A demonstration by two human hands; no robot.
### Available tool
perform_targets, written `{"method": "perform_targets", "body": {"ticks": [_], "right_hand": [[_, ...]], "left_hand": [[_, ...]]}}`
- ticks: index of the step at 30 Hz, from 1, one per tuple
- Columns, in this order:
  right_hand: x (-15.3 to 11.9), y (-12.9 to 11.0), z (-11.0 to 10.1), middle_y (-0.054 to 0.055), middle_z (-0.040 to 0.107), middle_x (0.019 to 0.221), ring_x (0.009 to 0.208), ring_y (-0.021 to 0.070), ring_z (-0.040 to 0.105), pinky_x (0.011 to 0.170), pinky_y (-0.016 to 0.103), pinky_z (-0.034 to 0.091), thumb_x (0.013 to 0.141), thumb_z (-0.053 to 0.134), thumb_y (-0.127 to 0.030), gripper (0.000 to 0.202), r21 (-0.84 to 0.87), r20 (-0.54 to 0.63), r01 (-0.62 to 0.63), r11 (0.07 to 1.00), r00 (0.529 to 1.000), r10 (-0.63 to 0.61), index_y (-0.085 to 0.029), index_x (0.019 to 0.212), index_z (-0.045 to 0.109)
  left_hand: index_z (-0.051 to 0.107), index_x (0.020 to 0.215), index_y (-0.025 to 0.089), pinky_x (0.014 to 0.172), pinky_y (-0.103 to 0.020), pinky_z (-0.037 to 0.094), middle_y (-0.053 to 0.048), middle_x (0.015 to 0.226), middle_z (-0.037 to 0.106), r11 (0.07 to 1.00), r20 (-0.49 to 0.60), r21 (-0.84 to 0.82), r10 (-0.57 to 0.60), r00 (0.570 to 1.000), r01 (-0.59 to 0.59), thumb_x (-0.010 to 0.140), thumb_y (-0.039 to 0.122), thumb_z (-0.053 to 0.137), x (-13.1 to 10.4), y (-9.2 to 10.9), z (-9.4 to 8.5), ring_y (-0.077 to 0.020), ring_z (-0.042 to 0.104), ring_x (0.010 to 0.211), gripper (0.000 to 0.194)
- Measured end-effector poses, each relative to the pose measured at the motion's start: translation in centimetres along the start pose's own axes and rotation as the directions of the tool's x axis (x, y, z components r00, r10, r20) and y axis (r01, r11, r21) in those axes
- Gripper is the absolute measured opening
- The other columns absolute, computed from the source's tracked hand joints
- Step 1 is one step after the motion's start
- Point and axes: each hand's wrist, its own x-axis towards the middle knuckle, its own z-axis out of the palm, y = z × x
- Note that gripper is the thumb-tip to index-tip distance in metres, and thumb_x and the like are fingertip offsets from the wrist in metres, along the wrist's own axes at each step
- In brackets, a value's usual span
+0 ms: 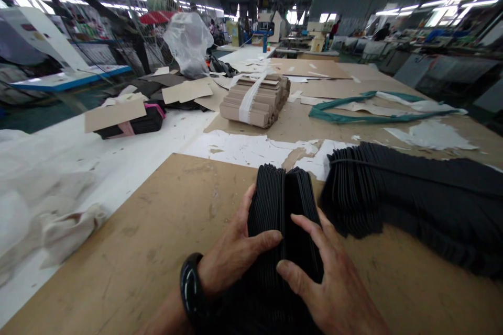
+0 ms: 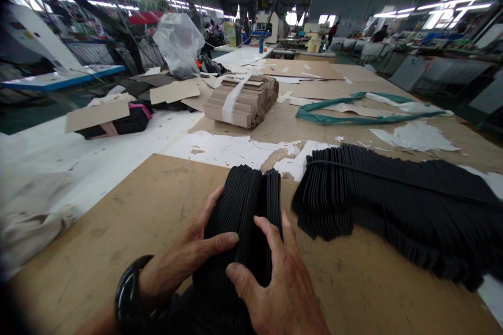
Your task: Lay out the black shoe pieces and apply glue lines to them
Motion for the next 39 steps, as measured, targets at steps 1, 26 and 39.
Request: {"method": "perform_targets", "body": {"ticks": [1, 26, 39], "right_hand": [[0.0, 0.1, -0.1, 0.010, 0.028, 0.140, 0.127, 0.0286, 0.032, 0.096, 0.048, 0.037, 0.075, 0.054, -0.043, 0.053, 0.001, 0.019, 0.001, 1.000, 1.000, -0.001, -0.023, 0.124, 0.045], [0.2, 1.1, -0.1, 0.007, 0.013, 0.145, 0.128, 0.0219, 0.032, 0.102, 0.042, 0.031, 0.089, 0.030, -0.029, 0.037, 0.005, 0.060, 0.054, 0.999, 0.997, -0.054, -0.026, 0.118, 0.053], [0.0, -0.6, 0.7, 0.009, 0.029, 0.139, 0.119, 0.0295, 0.042, 0.091, 0.046, 0.042, 0.076, 0.050, -0.041, 0.039, -0.054, -0.122, -0.011, 0.998, 0.992, 0.005, -0.022, 0.110, 0.058]], "left_hand": [[0.010, 0.137, 0.024, 0.100, -0.038, 0.035, -0.009, 0.140, 0.032, 1.000, -0.002, -0.001, -0.001, 1.000, 0.001, 0.071, 0.032, 0.065, 0.0, 0.0, 0.0, -0.0238, 0.041, 0.119, 0.086], [0.012, 0.136, 0.022, 0.095, -0.033, 0.039, -0.009, 0.137, 0.035, 0.989, -0.007, -0.132, -0.071, 0.997, 0.070, 0.071, 0.025, 0.065, -0.1, 0.7, 0.4, -0.0216, 0.045, 0.115, 0.084], [0.014, 0.135, 0.018, 0.095, -0.030, 0.037, -0.010, 0.132, 0.038, 0.987, -0.026, -0.133, -0.095, 0.995, 0.090, 0.070, 0.021, 0.063, 0.1, 0.8, 0.3, -0.0180, 0.043, 0.112, 0.081]]}}
